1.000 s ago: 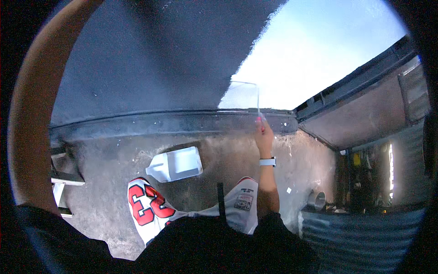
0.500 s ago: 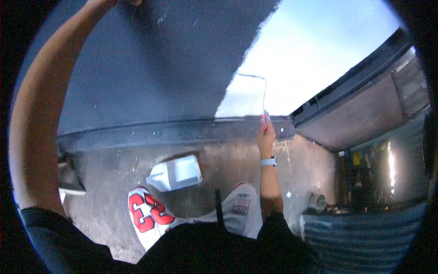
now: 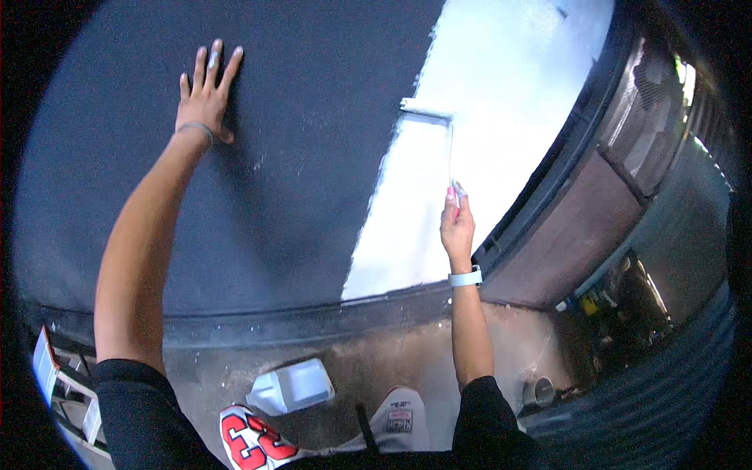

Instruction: Using a paint roller to apply white paint to a dark wall.

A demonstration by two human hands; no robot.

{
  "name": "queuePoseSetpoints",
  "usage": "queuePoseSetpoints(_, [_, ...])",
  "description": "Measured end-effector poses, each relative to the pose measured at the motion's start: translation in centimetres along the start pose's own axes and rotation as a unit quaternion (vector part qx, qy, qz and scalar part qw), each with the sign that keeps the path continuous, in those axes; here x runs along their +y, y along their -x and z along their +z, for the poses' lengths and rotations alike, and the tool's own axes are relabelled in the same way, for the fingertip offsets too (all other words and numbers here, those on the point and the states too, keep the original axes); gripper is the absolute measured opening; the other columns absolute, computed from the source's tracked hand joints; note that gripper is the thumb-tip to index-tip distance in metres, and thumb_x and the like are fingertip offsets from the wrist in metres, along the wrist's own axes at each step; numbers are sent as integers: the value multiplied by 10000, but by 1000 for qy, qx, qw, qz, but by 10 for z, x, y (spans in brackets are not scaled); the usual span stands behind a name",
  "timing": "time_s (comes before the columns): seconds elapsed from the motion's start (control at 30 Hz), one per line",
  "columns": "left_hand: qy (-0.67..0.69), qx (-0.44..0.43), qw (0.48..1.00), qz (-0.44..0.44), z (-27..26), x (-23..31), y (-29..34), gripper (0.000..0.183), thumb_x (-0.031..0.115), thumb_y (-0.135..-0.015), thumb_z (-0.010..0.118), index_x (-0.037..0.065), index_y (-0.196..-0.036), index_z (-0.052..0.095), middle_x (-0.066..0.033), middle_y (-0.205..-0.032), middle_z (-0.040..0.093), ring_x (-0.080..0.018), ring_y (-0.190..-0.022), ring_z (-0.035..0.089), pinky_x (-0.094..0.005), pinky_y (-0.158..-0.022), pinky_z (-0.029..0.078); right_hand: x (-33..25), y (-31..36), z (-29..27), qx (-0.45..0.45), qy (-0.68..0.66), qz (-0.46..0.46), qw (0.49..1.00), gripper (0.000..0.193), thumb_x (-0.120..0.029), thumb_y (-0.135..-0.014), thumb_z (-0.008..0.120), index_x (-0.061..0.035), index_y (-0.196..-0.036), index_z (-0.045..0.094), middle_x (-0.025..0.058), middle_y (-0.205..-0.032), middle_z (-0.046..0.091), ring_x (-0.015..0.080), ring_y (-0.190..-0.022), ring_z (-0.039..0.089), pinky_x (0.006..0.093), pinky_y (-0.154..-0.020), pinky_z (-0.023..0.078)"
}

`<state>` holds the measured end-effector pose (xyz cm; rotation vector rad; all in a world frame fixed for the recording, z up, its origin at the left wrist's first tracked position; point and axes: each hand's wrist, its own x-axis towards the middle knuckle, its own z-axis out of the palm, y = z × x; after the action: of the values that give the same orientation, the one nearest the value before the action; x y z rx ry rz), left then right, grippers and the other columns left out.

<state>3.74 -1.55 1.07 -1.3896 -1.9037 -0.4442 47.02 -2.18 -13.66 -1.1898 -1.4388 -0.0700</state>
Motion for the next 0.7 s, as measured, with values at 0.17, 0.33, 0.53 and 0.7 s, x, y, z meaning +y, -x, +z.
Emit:
queuePoseSetpoints(0.17, [11, -47, 999, -5, -15, 2, 5, 1487, 300, -444, 946, 293, -1527, -72, -62, -1610, -77, -296, -1478, -33, -523, -1172, 218, -34, -68, -2, 15, -4, 9, 1000, 420, -313, -1007, 447, -49, -1330, 503, 244, -1117, 646, 400, -1050, 624, 405, -898, 489])
queuePoseSetpoints(0.33, [23, -79, 997, -1, -29, 0, 8, 1454, 329, -487, 933, 296, -1526, -84, -71, -1607, -88, -282, -1475, -77, -503, -1191, 153, -73, -151, -10, 49, -1, -44, 998, 422, -324, -1000, 435, -56, -1317, 510, 251, -1155, 626, 429, -1077, 594, 437, -928, 467])
queuePoseSetpoints(0.53, [24, -83, 996, 0, -29, -1, 8, 1451, 323, -497, 931, 279, -1526, -91, -78, -1606, -95, -293, -1472, -90, -511, -1190, 138, -125, -242, -24, 78, 23, -93, 992, 420, -338, -981, 421, -80, -1296, 525, 250, -1157, 623, 441, -1072, 586, 464, -936, 459])
queuePoseSetpoints(0.7, [26, -49, 998, 11, -13, -8, 9, 1507, 308, -426, 954, 237, -1533, -65, -109, -1604, -88, -338, -1471, -73, -547, -1163, 200, -181, -290, -39, 77, 49, -93, 991, 429, -356, -960, 408, -94, -1274, 537, 250, -1089, 644, 429, -975, 627, 469, -879, 487])
